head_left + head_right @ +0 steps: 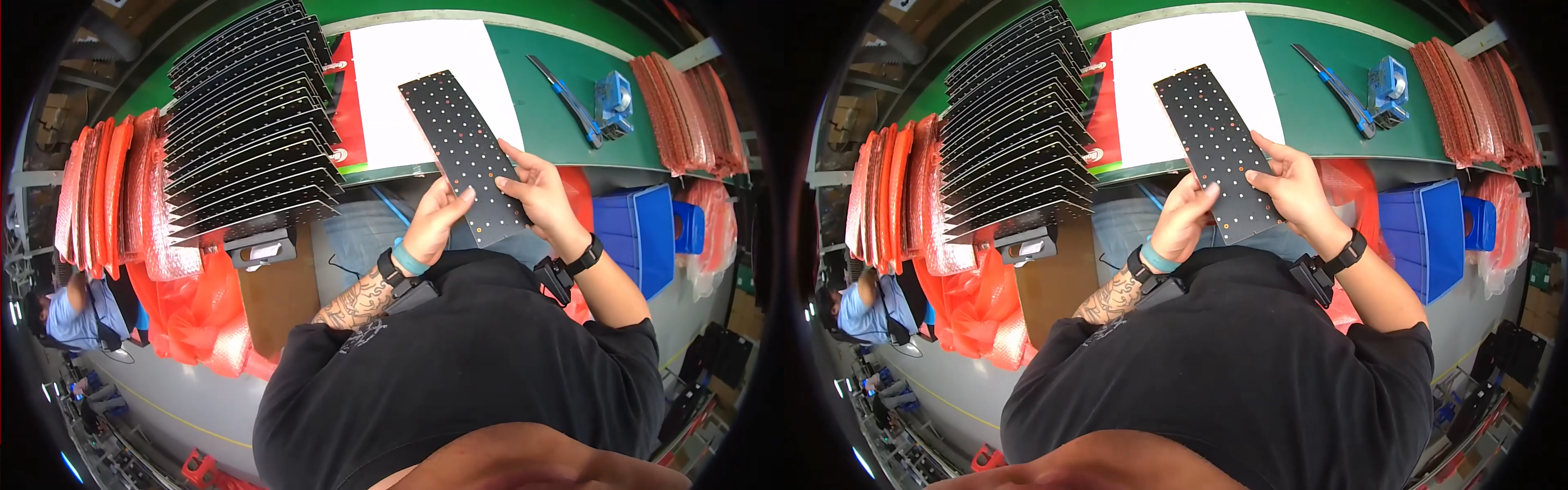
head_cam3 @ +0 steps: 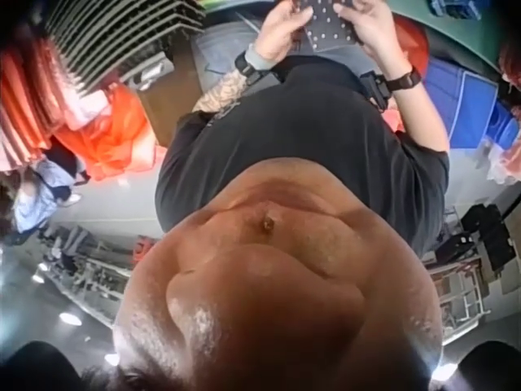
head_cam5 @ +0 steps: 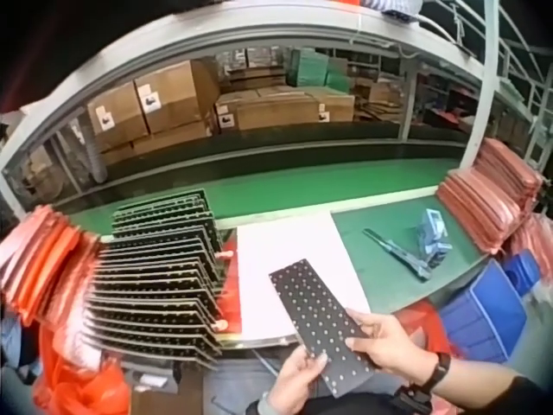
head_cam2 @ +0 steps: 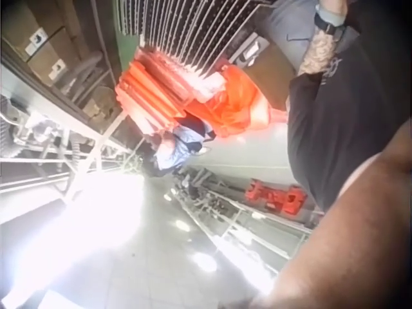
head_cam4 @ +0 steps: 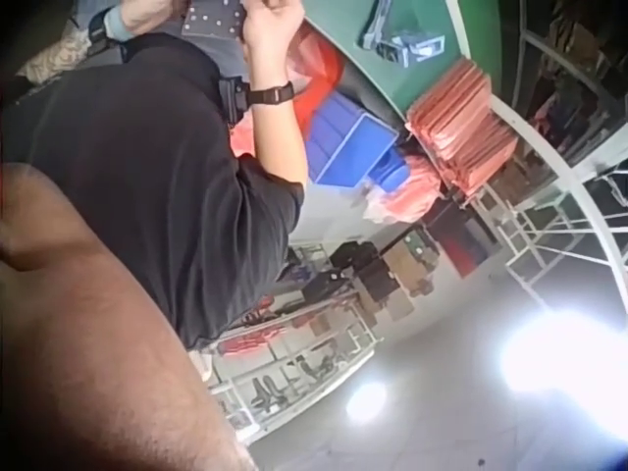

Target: The person picks up a circuit board from a stack, wraps it in bubble wrap, and secures the wrap with tape before placing it on a new stack.

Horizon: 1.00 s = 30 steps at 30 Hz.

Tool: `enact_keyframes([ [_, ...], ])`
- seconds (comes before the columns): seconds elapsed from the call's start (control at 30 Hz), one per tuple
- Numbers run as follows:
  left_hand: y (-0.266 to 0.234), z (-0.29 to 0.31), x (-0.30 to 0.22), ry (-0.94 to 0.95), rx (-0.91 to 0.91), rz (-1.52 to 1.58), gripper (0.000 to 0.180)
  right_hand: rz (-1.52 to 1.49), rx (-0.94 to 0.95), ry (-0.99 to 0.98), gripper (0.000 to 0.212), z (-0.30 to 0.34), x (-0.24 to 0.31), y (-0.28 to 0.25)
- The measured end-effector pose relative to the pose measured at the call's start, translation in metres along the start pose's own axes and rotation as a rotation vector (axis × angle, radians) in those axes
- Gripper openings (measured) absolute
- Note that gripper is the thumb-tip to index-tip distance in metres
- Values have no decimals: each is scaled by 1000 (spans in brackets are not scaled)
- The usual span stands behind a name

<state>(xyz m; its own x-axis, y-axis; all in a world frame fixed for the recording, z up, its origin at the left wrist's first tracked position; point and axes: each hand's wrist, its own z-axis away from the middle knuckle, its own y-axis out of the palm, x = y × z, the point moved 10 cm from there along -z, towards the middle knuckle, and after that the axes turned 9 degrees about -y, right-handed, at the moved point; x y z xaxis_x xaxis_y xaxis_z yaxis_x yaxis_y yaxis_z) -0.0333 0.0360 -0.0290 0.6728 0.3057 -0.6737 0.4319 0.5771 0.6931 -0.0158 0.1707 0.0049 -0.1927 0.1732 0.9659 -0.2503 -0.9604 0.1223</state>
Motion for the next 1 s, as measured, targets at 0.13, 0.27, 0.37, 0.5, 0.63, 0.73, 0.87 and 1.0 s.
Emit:
enact_keyframes([
  [0.13, -12, -7, 14, -13, 26, -23, 32, 143, 11, -92, 66, 3, -19, -7],
  [0.27, -26, -10, 16, -60, 34, -4, 32, 1173, 90, -436, 55, -42, 47, 4],
  [0.37, -31, 8, 7, -80, -7, -36, 32, 1247, 159, -1022, 49, -113, 110, 70],
  [0.5, -41, 7, 4, 65, 56, -221, 38, 1453, 675, -368, 63, -222, 49, 128],
  [0.63, -37, -15, 39, 159, 81, -221, 43, 1369, 627, -369, 57, -230, 48, 85],
  [0.73, -30, -7, 32, 220, 39, -206, 41, 1357, 823, 6, 48, -221, 44, 76],
  [0.87, -18, 17, -1, 342, -7, -270, 34, 1239, 749, -623, 49, -145, 156, 134],
  [1.0, 26, 50, -62, 375, -133, -500, 22, 855, 640, -688, 55, -50, 264, 105],
])
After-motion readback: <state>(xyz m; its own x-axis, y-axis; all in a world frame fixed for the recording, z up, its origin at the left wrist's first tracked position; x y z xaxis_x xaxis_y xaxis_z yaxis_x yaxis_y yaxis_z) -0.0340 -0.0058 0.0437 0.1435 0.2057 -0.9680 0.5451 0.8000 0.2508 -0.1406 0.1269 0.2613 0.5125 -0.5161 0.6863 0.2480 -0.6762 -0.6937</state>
